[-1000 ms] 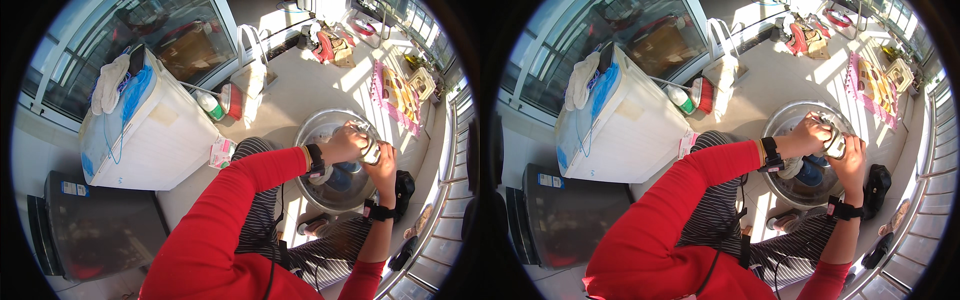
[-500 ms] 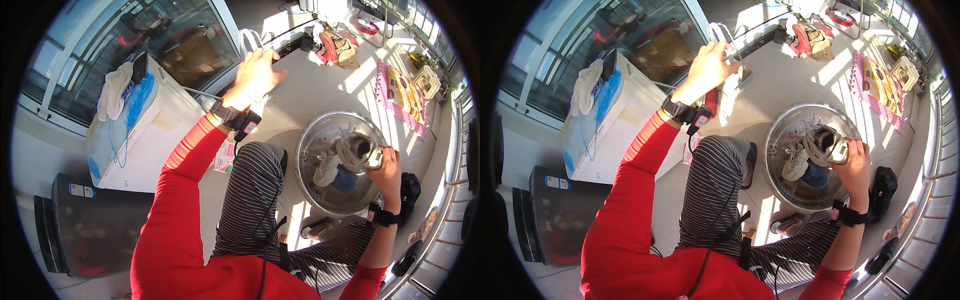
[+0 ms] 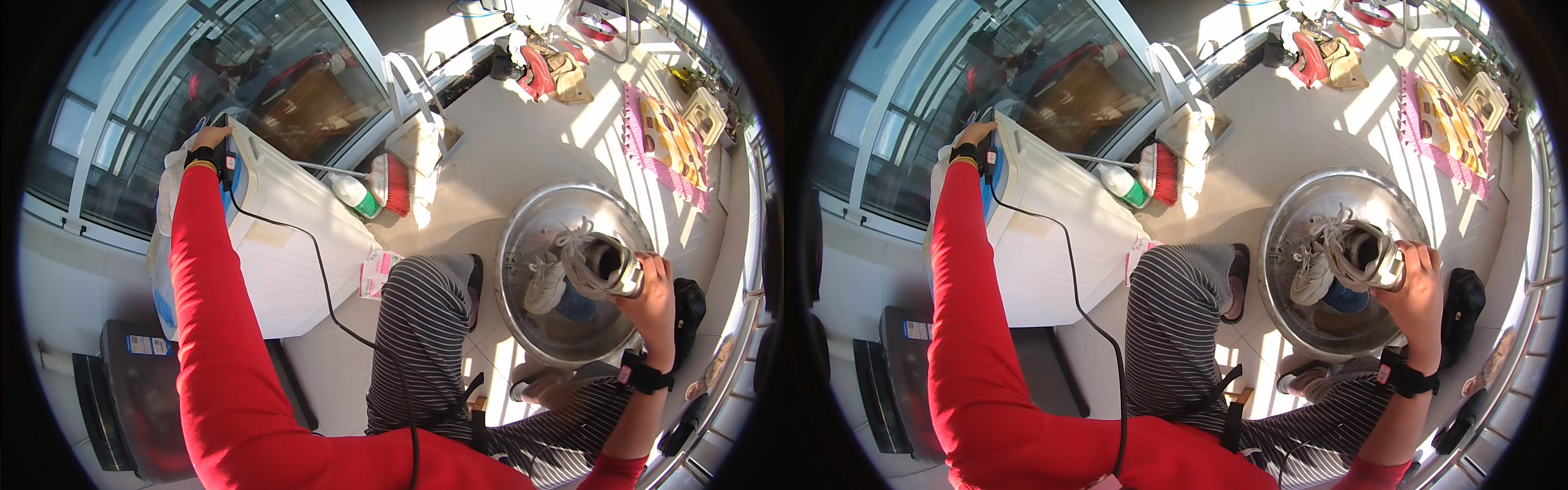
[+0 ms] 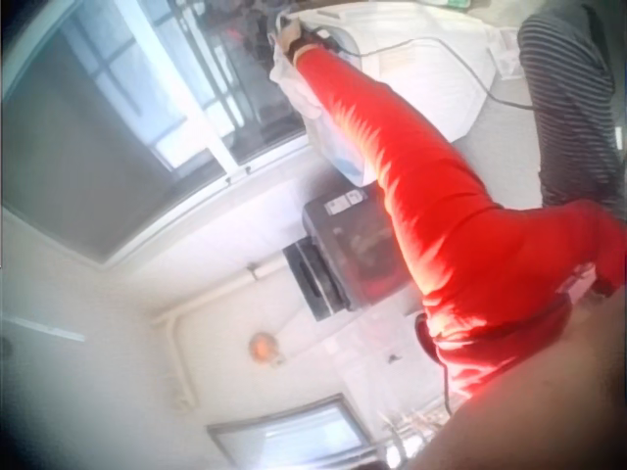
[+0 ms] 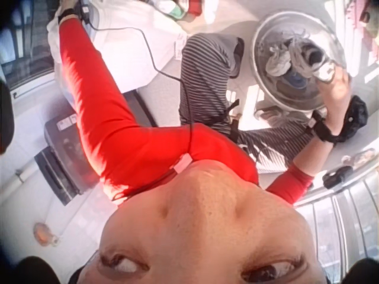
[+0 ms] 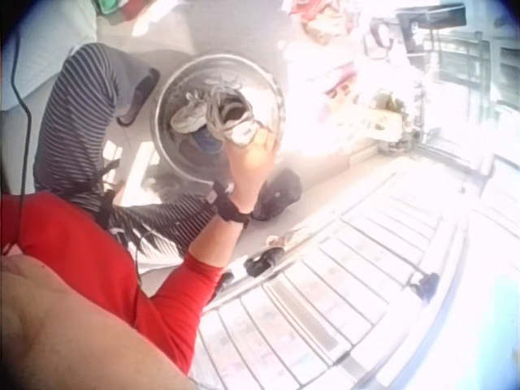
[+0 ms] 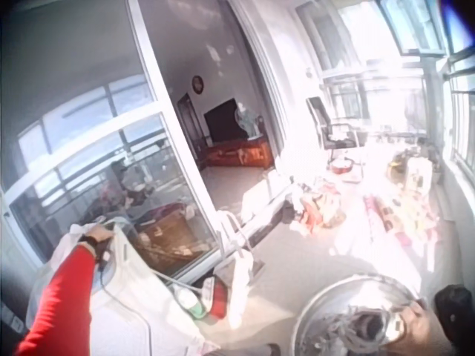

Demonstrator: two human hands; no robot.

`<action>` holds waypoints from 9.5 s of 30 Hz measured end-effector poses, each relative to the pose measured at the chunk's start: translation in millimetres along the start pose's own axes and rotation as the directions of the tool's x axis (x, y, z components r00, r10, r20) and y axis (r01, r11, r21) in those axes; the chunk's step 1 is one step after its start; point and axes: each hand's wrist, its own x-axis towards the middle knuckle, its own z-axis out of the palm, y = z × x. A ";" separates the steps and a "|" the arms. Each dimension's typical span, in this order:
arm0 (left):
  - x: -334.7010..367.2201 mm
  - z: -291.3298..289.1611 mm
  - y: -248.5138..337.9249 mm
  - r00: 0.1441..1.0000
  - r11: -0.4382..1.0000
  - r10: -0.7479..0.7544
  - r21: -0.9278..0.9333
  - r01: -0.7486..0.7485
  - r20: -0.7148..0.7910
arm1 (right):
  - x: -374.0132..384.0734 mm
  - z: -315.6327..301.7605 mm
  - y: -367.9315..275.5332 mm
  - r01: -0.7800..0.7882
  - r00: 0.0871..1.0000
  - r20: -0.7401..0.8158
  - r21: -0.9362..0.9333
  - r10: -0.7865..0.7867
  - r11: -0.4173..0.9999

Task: The person washes a pair of white sneakers by hand in a metal basin filled with soapy water. They scrub the shoes with a brush, rinse them, and place them back in the basin.

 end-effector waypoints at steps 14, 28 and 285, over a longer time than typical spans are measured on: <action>61.7 32.9 -46.4 0.965 0.876 -0.182 -0.415 0.247 0.190 | 11.9 9.8 -0.1 -0.004 0.999 0.045 -0.027 0.006 1.000; -192.0 -76.1 251.7 0.485 0.250 0.576 -0.423 -0.871 -0.658 | -15.7 -19.3 5.6 0.088 0.979 -0.193 0.122 -0.063 0.989; -519.3 70.1 466.1 0.156 -0.189 0.977 -0.920 0.344 -0.142 | -90.1 6.1 12.6 -0.526 0.828 -0.010 0.332 0.561 0.783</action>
